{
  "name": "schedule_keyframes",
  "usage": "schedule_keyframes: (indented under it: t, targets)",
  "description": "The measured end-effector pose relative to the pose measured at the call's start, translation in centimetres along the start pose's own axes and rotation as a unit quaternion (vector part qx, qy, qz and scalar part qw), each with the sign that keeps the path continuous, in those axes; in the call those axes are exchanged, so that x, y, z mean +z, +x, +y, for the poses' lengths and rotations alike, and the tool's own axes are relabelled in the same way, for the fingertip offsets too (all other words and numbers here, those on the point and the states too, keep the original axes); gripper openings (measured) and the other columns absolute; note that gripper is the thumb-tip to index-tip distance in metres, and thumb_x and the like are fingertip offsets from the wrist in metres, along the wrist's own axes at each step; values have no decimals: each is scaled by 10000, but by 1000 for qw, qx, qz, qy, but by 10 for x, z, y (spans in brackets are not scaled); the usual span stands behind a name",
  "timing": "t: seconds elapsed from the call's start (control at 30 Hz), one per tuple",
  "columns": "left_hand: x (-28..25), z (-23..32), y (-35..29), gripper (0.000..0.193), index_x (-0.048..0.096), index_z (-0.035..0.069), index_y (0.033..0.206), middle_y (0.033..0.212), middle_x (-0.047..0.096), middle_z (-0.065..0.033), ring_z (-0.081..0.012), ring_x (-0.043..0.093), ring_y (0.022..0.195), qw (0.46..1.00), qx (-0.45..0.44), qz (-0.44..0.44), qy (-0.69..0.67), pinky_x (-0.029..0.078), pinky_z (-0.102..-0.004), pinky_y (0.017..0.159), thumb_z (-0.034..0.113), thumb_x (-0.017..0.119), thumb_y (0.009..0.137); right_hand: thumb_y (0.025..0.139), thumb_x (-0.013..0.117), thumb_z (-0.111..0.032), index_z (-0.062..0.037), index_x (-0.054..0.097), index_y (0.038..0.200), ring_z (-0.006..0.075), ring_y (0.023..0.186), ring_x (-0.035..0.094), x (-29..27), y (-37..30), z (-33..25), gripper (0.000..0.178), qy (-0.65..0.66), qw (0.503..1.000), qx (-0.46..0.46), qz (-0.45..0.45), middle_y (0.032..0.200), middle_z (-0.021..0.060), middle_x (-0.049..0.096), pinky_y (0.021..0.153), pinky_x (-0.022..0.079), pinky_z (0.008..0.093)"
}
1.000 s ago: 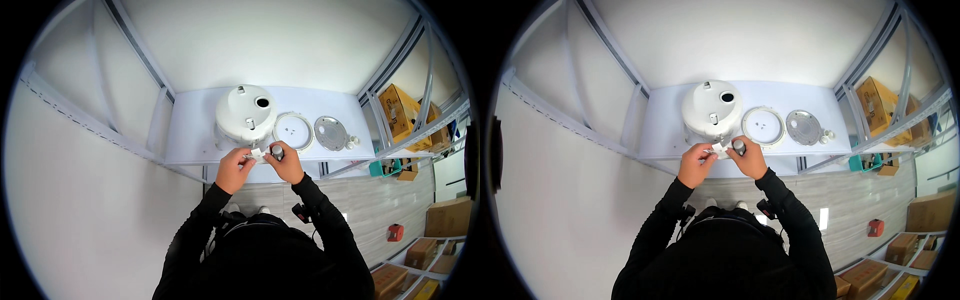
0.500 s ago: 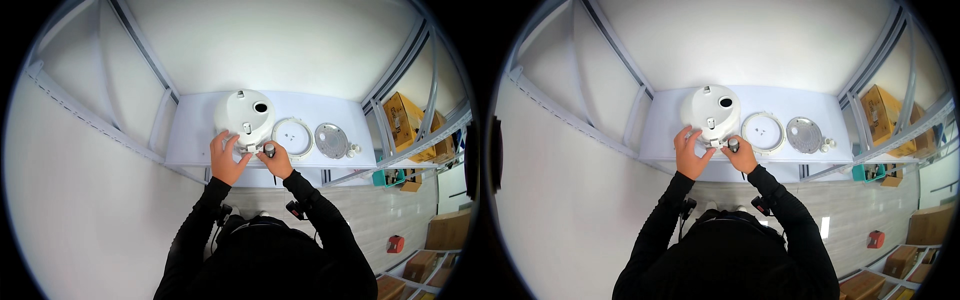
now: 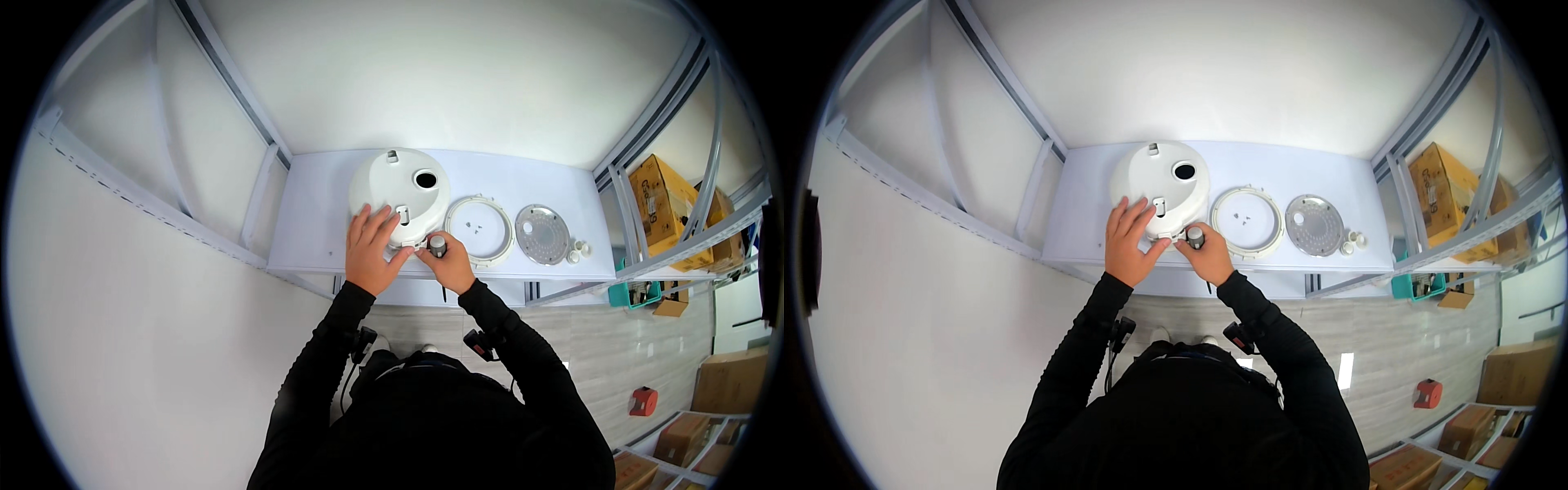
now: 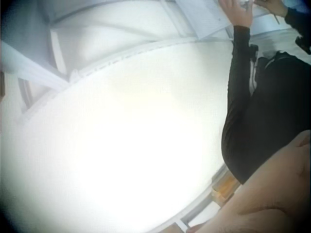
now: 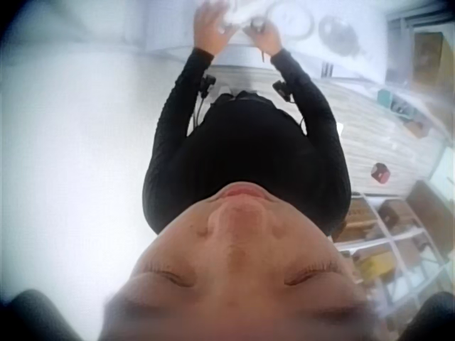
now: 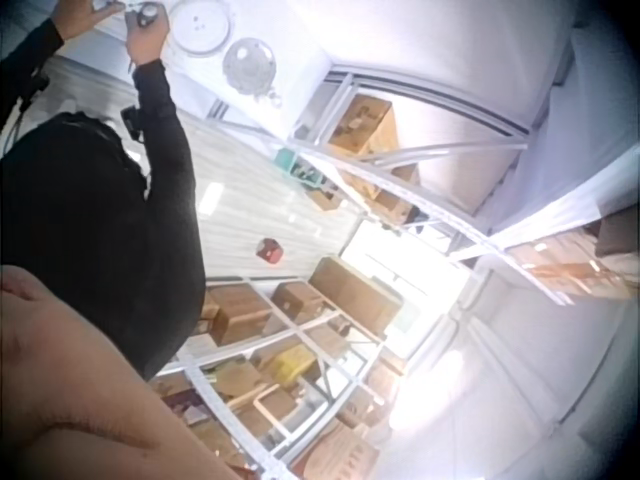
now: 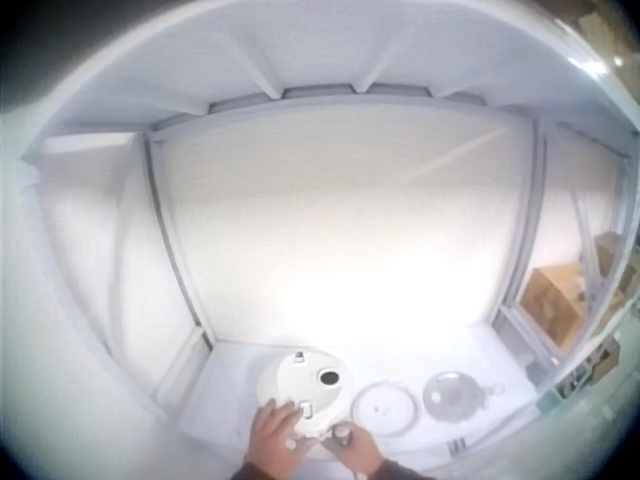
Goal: The person assembles a white rice cooker by hand, using a screwdriver to secure the lid and a metal steaming tray. They open and close the lid multiple times, tighten screws on the lid, and then attach the steaming tray to the cooker body.
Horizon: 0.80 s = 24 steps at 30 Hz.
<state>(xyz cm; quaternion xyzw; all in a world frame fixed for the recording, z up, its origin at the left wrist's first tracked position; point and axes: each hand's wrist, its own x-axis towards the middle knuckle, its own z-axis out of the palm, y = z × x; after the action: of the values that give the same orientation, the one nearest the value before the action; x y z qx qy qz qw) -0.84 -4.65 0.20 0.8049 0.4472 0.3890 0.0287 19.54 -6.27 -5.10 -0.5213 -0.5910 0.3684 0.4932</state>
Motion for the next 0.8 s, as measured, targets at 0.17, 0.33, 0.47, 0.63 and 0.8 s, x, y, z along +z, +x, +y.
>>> schedule_keyframes:
  t: [0.17, 0.33, 0.47, 0.63, 0.8]
  targets:
    - [2, 1, 0, 584, 652, 112, 1327, 1456, 565, -58, -388, 393, 1441, 1000, -11, 6, -1, 305, -575, 1183, 365, 820, 829, 848, 819, -166, 5, 664, 1018, 176, 734, 629, 7, -4, -8, 286, -10, 999, 10, 39, 821, 111, 686, 688, 523, 335]
    - [3, 1, -1, 573, 657, 120, 1315, 1443, 571, -48, -385, 401, 1433, 1000, -11, 12, 3, 315, -578, 1176, 362, 824, 824, 826, 833, -164, 8, 675, 1015, 239, 738, 673, 5, -5, -17, 300, -75, 995, -17, 67, 842, 160, 702, 682, 534, 357]
    - [6, -2, -2, 582, 658, 128, 1313, 1436, 576, -38, -378, 409, 1430, 1000, -7, 20, 9, 325, -577, 1169, 372, 833, 814, 807, 847, -159, 8, 675, 1001, 269, 727, 676, 4, 1, -4, 309, -96, 990, -60, 84, 843, 166, 699, 673, 537, 368]
    - [8, -7, -4, 614, 660, 143, 1315, 1432, 585, -17, -366, 426, 1423, 999, 3, 24, 30, 346, -577, 1157, 389, 850, 786, 808, 844, -142, 2, 681, 975, 256, 729, 678, 2, 3, -13, 274, -59, 996, -23, 57, 841, 157, 705, 678, 539, 362]
    - [6, -7, -4, 636, 661, 159, 1323, 1432, 589, -4, -350, 429, 1427, 999, 10, 18, 27, 351, -570, 1158, 381, 857, 760, 816, 833, -124, -3, 688, 965, 231, 721, 685, -1, 5, -17, 241, -51, 998, -12, 44, 826, 144, 719, 681, 543, 350]
